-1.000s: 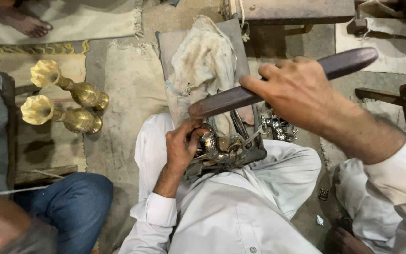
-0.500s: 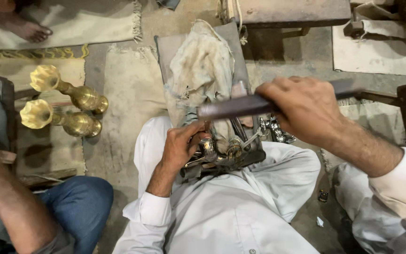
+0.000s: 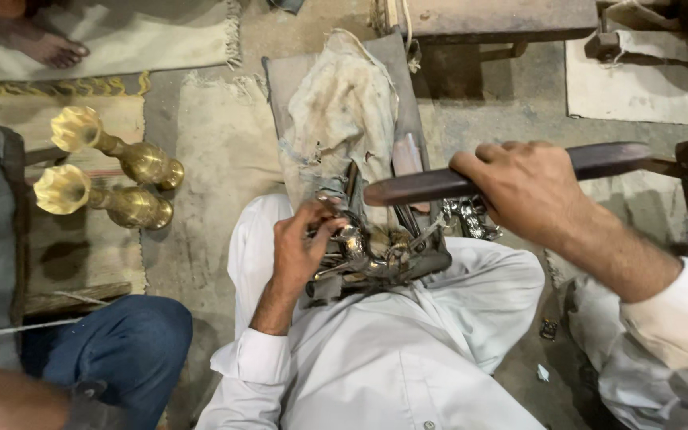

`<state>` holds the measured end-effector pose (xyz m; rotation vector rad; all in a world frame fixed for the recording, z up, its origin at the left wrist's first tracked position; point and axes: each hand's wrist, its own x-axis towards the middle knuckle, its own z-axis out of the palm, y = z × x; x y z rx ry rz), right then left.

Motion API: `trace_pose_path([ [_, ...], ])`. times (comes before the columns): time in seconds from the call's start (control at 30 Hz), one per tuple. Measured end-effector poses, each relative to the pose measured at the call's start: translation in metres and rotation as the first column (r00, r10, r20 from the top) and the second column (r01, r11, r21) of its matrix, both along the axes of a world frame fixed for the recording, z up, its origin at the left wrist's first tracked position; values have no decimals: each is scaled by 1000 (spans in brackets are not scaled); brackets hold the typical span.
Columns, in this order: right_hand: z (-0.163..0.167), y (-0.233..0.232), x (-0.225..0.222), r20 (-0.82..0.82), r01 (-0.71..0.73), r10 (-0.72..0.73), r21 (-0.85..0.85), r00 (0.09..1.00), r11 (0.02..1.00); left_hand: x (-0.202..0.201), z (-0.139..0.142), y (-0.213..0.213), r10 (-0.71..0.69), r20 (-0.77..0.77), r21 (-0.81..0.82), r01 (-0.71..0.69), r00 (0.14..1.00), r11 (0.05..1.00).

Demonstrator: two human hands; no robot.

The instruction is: The person sits on the floor with a sandbag board on their lap and hammers a punch against small silver metal figurines to shape and decorate them. They reposition the figurines and the punch between strikes, and at times set finished pieces aside and pick up new ones.

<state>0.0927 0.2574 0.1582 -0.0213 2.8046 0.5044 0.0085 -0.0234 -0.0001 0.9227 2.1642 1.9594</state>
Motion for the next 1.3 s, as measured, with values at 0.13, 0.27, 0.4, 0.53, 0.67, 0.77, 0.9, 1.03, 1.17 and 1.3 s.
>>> trace_pose_path([
  [0.13,3,5,-9,-338,-202,119,-219,933,955,1,-8,0,42,21,-8,-41,999,999],
  [0.27,11,-4,-24,-563,-412,160,-355,811,839,0,-12,0,39,-1,-7,-39,999,999],
  [0.4,21,-33,-51,-305,-430,432,78,849,899,4,-14,1,133,-87,-53,-138,987,989],
  [0.53,40,-59,-71,-278,-442,407,-75,870,894,14,-18,3,206,40,-33,-205,978,978],
  [0.67,45,-82,-91,-210,-479,480,58,852,876,22,-27,9,280,120,77,-290,952,954],
  [0.77,46,-95,-96,-269,-555,546,49,793,830,30,-33,13,348,157,123,-368,924,922],
  [0.9,43,-122,-102,-253,-616,633,153,732,773,39,-40,18,287,279,328,-372,916,868],
  [1.03,53,-136,-102,-238,-632,621,35,747,774,43,-43,20,324,271,306,-400,906,864],
  [1.17,55,-144,-97,-33,-629,658,263,752,732,43,-46,21,291,356,353,-416,888,838],
  [1.3,52,-127,-104,-313,-653,637,65,705,755,43,-46,22,261,326,313,-364,909,877],
])
